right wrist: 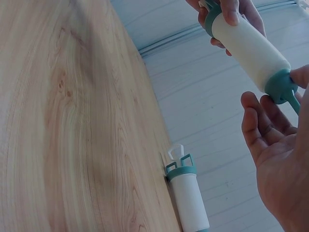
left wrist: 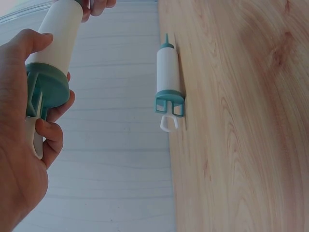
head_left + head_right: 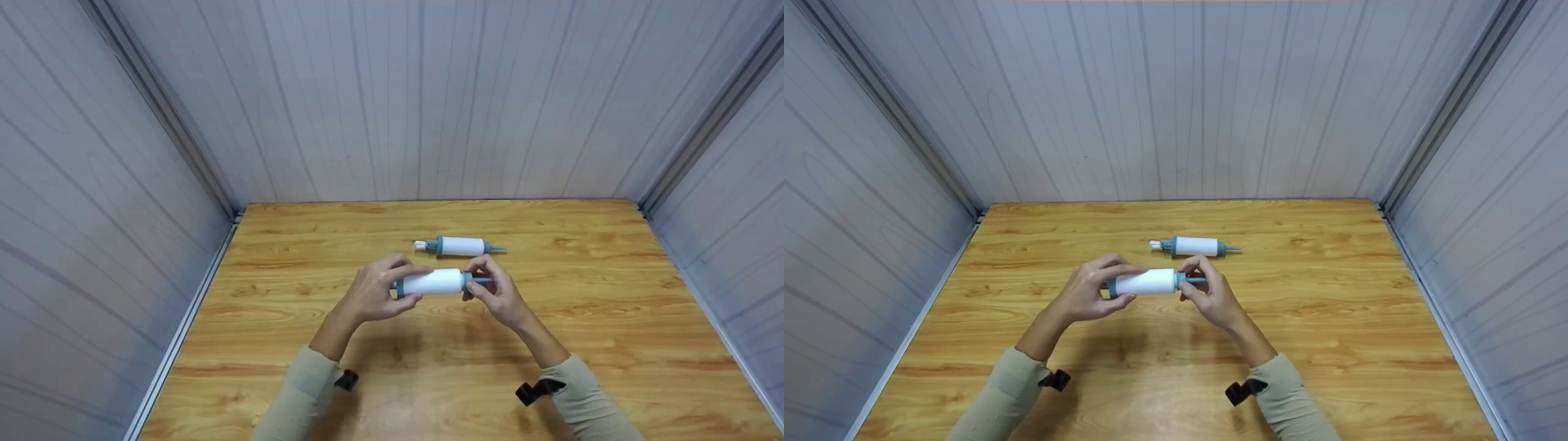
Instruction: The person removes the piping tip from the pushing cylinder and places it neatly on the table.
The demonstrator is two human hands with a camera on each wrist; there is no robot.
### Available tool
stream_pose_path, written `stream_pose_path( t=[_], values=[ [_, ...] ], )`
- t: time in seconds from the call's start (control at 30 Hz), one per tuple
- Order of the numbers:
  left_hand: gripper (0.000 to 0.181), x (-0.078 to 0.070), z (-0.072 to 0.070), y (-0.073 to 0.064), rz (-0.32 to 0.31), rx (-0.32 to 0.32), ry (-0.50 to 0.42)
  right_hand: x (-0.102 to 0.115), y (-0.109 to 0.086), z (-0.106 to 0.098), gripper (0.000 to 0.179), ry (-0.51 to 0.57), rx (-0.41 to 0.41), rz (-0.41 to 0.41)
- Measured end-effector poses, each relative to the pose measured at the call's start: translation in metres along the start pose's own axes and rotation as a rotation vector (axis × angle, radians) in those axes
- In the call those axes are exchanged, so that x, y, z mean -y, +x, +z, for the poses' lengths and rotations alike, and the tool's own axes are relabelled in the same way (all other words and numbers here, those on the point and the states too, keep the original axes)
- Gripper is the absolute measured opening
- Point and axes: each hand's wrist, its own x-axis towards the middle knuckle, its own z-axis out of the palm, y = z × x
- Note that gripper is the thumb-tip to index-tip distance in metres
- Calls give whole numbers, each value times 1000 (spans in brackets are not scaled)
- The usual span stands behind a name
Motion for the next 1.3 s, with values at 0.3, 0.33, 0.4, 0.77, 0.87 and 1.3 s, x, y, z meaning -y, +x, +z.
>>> stream_pose_path(
  t=[0.3,0.33,0.4,0.77,0.87,1.3],
  values=[
    [42,2,1,0,14,-16,-18,1,-1,0,28,43,5,8],
    [42,2,1,0,13,-14,-19,1,-2,0,28,42,4,14],
    [42,3,1,0,12,-14,-19,1,-2,-1,28,30,-1,17],
    [44,1,1,1,7,-13,-14,2,0,0,15,-60,-24,37],
    [44,1,1,1,3,-10,-17,2,0,1,14,-60,-24,31],
    [45,1,1,0,10,-2,0,-1,-1,0,23,-23,-30,26]
  ],
)
